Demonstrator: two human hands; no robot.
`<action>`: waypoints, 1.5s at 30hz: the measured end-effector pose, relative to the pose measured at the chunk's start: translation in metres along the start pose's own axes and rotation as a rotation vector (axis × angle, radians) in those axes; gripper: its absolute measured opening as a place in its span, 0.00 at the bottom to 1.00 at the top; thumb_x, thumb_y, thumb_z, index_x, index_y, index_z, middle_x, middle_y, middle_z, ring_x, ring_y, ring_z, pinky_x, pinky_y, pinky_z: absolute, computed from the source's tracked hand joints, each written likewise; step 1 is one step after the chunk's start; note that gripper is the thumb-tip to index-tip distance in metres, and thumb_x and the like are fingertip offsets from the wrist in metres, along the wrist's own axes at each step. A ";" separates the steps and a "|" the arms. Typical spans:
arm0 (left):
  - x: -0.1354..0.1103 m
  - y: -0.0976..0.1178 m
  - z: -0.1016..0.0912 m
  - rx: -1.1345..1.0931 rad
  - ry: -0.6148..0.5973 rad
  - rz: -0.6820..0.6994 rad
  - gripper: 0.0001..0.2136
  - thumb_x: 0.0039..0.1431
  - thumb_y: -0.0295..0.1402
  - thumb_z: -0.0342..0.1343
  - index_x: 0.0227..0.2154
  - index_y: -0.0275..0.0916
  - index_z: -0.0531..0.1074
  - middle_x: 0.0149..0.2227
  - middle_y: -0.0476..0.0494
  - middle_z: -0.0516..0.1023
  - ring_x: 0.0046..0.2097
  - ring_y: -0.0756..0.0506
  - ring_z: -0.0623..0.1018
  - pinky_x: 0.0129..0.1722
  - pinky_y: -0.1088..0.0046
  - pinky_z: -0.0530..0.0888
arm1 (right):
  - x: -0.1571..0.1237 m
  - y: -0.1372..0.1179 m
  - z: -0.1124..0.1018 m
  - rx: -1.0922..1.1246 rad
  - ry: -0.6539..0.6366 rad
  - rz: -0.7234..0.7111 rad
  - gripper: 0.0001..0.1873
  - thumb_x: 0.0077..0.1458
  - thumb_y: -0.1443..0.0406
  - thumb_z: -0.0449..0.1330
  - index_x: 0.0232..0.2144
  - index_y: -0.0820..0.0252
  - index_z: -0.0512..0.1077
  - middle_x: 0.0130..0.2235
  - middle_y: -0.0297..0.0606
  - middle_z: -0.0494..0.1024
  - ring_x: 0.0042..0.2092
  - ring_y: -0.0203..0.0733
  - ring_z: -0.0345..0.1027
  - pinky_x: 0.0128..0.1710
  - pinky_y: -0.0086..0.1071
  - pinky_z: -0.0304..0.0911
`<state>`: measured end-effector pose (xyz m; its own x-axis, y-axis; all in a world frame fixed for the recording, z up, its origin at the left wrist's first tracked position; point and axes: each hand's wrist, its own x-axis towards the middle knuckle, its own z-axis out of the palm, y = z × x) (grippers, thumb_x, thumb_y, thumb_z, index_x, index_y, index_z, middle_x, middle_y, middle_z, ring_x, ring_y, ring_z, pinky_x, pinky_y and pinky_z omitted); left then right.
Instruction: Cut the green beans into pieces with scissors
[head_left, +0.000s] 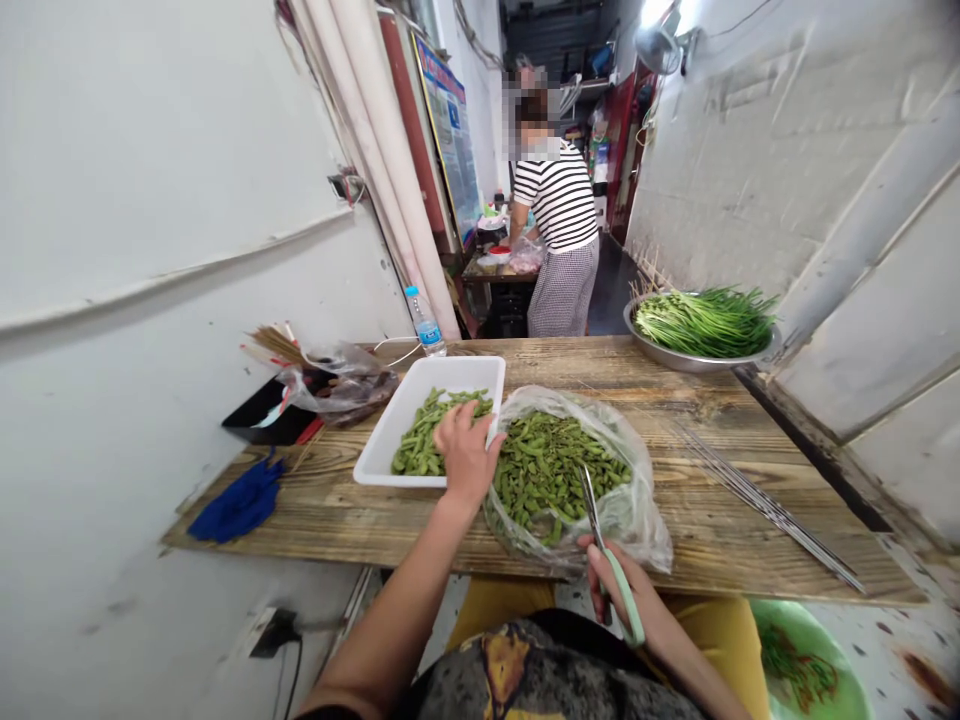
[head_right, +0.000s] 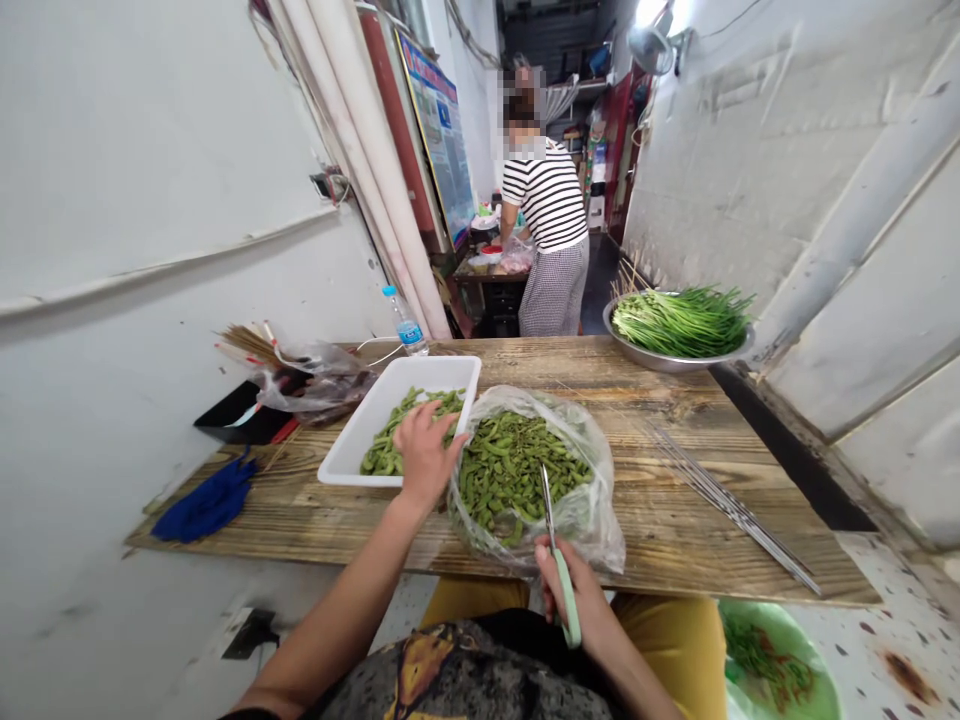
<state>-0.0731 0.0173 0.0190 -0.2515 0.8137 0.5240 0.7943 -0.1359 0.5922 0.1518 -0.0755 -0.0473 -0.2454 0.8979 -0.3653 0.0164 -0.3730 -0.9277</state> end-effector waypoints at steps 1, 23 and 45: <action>0.002 0.000 0.004 0.072 -0.087 0.093 0.08 0.51 0.30 0.57 0.36 0.43 0.74 0.49 0.41 0.71 0.56 0.38 0.62 0.57 0.54 0.50 | 0.000 0.001 0.001 0.003 0.000 -0.001 0.31 0.46 0.41 0.53 0.40 0.59 0.63 0.19 0.24 0.60 0.17 0.32 0.55 0.15 0.27 0.55; -0.047 0.055 0.042 -1.233 -0.483 -0.903 0.12 0.37 0.30 0.68 0.25 0.31 0.72 0.24 0.44 0.77 0.29 0.51 0.77 0.31 0.77 0.73 | -0.011 -0.021 0.005 -0.035 -0.032 -0.048 0.30 0.46 0.42 0.53 0.39 0.61 0.64 0.20 0.26 0.62 0.19 0.33 0.59 0.19 0.29 0.59; -0.052 0.047 0.039 -0.618 -0.575 -0.301 0.07 0.49 0.35 0.57 0.22 0.37 0.73 0.21 0.50 0.73 0.23 0.51 0.68 0.25 0.77 0.61 | -0.004 -0.003 -0.005 -0.209 -0.011 -0.146 0.26 0.54 0.46 0.50 0.43 0.60 0.65 0.19 0.27 0.63 0.21 0.35 0.59 0.20 0.28 0.56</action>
<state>-0.0013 -0.0095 -0.0046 0.0472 0.9989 0.0037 0.2579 -0.0157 0.9660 0.1577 -0.0773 -0.0434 -0.2703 0.9357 -0.2266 0.1802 -0.1820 -0.9667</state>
